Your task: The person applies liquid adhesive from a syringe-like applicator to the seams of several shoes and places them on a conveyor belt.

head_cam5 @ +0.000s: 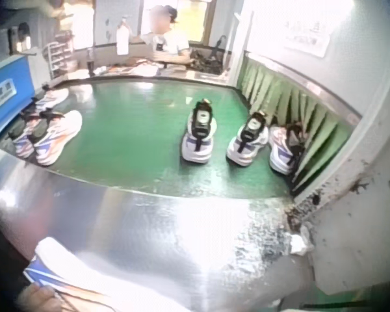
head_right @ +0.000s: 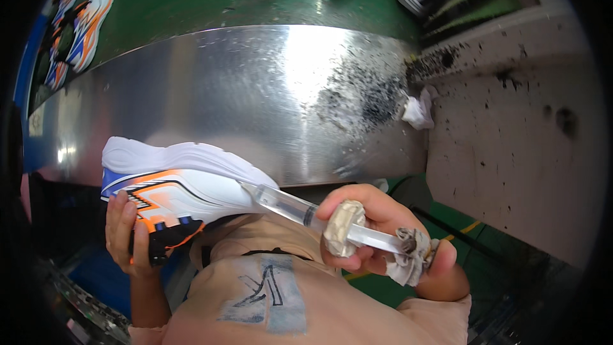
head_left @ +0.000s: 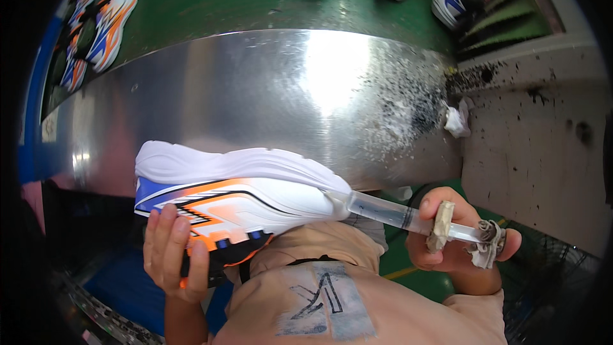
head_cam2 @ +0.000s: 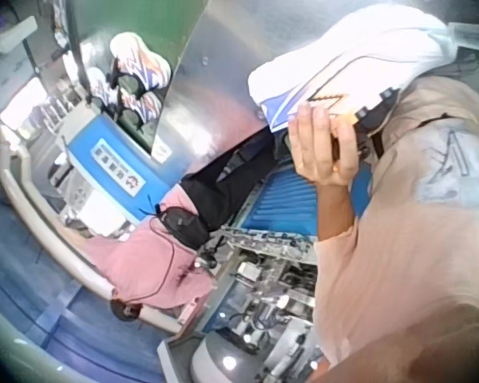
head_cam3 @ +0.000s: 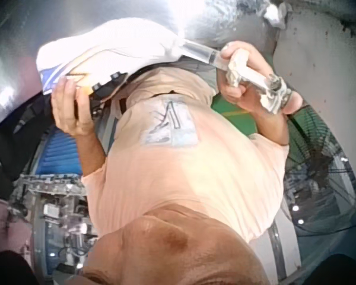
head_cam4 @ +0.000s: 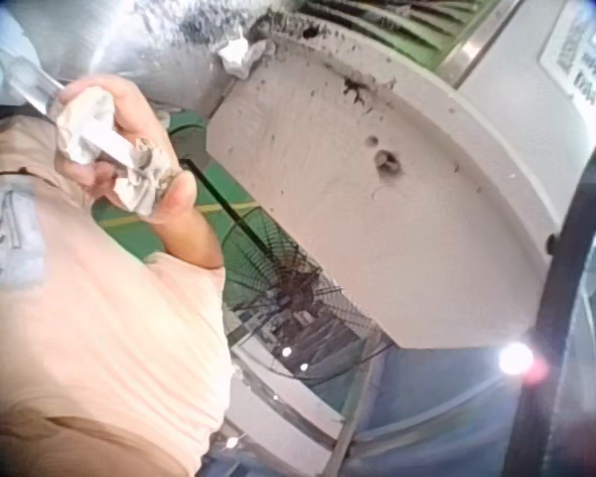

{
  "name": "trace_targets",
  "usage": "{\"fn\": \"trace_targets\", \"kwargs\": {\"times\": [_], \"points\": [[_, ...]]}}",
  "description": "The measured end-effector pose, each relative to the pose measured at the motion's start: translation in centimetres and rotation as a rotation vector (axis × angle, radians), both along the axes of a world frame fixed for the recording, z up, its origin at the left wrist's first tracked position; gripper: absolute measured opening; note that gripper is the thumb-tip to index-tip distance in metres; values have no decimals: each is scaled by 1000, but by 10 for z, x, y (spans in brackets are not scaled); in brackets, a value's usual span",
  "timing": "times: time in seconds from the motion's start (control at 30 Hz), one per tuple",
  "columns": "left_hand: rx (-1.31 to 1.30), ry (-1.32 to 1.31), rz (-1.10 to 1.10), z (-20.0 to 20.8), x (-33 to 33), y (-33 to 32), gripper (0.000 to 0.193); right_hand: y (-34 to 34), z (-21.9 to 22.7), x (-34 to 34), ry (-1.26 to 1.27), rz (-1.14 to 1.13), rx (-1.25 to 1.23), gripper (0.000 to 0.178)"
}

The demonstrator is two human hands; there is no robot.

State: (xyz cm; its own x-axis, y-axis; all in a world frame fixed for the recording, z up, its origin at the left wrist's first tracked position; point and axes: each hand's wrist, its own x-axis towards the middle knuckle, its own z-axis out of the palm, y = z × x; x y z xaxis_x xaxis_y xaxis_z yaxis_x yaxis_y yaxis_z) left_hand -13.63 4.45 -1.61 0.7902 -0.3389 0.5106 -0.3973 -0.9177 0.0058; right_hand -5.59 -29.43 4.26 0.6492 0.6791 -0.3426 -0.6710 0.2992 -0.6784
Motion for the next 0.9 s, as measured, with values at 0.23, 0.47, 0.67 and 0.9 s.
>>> {"fn": "trace_targets", "kwargs": {"times": [0.23,0.47,0.67,0.9], "points": [[30,-17,-92,14,22,-3,56,-12,-30,-21,-11,-169,189,108],[-14,112,-86,30,43,-11,61,-2,-16,-22,31,-268,87,118],[-41,166,-66,39,63,-17,60,12,-46,-33,-99,-393,552,128],[-76,392,-97,54,107,-15,73,17,-68,-28,-287,-329,376,122]]}}
